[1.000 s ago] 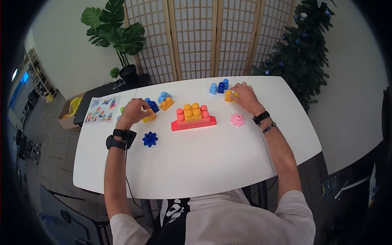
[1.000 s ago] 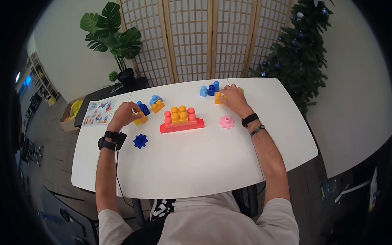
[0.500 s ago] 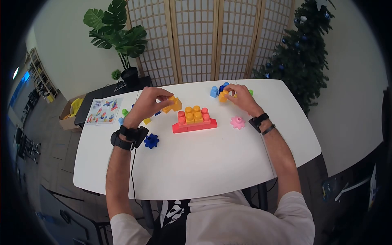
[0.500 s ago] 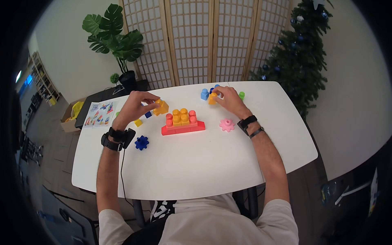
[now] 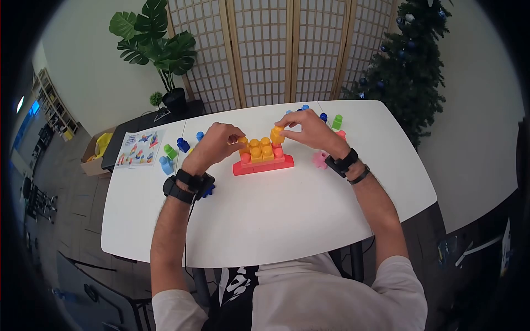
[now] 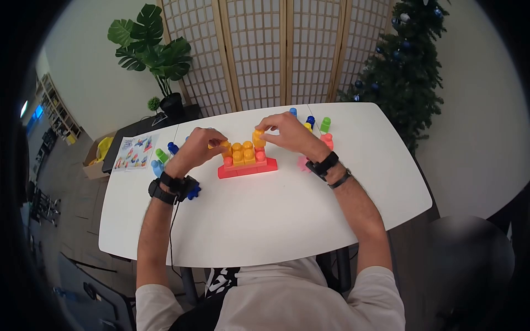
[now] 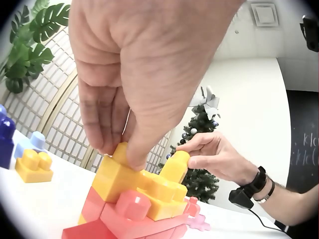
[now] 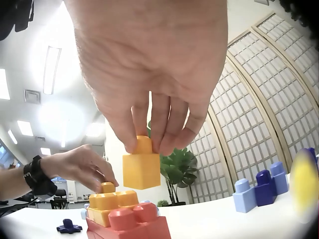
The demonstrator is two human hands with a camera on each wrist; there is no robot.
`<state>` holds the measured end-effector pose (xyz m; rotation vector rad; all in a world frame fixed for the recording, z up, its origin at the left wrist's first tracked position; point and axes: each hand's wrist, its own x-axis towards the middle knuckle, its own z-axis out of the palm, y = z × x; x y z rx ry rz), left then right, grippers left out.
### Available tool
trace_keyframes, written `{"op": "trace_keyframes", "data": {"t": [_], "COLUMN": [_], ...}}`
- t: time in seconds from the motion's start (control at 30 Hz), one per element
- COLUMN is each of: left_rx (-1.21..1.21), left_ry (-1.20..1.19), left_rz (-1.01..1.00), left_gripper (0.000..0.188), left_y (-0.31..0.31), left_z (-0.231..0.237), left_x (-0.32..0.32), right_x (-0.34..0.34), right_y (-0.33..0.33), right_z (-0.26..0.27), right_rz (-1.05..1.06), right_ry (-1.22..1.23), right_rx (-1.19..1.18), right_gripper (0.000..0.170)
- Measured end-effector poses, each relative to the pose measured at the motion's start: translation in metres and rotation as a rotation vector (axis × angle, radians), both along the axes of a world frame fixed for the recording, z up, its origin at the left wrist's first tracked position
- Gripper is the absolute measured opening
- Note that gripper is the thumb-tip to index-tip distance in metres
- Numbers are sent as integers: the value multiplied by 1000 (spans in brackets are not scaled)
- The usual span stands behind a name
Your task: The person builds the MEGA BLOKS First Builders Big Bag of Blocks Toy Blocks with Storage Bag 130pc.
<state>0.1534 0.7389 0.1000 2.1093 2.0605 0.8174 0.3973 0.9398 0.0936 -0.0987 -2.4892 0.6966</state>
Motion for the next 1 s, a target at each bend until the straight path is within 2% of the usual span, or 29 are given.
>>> {"op": "trace_keyframes", "data": {"t": [0.07, 0.13, 0.23, 0.27, 0.33, 0.47, 0.7, 0.77, 1.0], "left_rx": [6, 19, 40, 43, 9, 60, 44, 58, 58], "left_ry": [-1, -25, -31, -25, -67, -52, -67, -93, -78], "left_rz": [3, 2, -12, -24, -14, -25, -1, -18, -18], "left_gripper": [28, 28, 27, 27, 27, 26, 26, 26, 25], "left_y": [-1, -1, -2, -1, -1, -3, -2, -2, -3], "left_z": [-1, -4, -5, -6, -5, -8, -10, -10, -7], "left_x": [-1, -2, -3, -4, -6, -5, -6, -6, -2], "right_x": [-6, -8, -6, -5, -11, -16, -19, -20, -17], "right_y": [-2, -1, 4, 5, 5, -2, 0, -5, -7], "right_z": [-5, -8, -8, -13, -17, -10, -20, -23, -15], "right_rz": [44, 19, -27, -39, 82, 39, 59, 66, 65], "right_ry": [-36, -63, -201, -194, -35, -122, -61, -93, -160], "right_rx": [43, -112, -52, -50, -43, 37, 65, -121, -106], "right_gripper": [25, 27, 27, 27, 17, 17, 21, 24, 28]}}
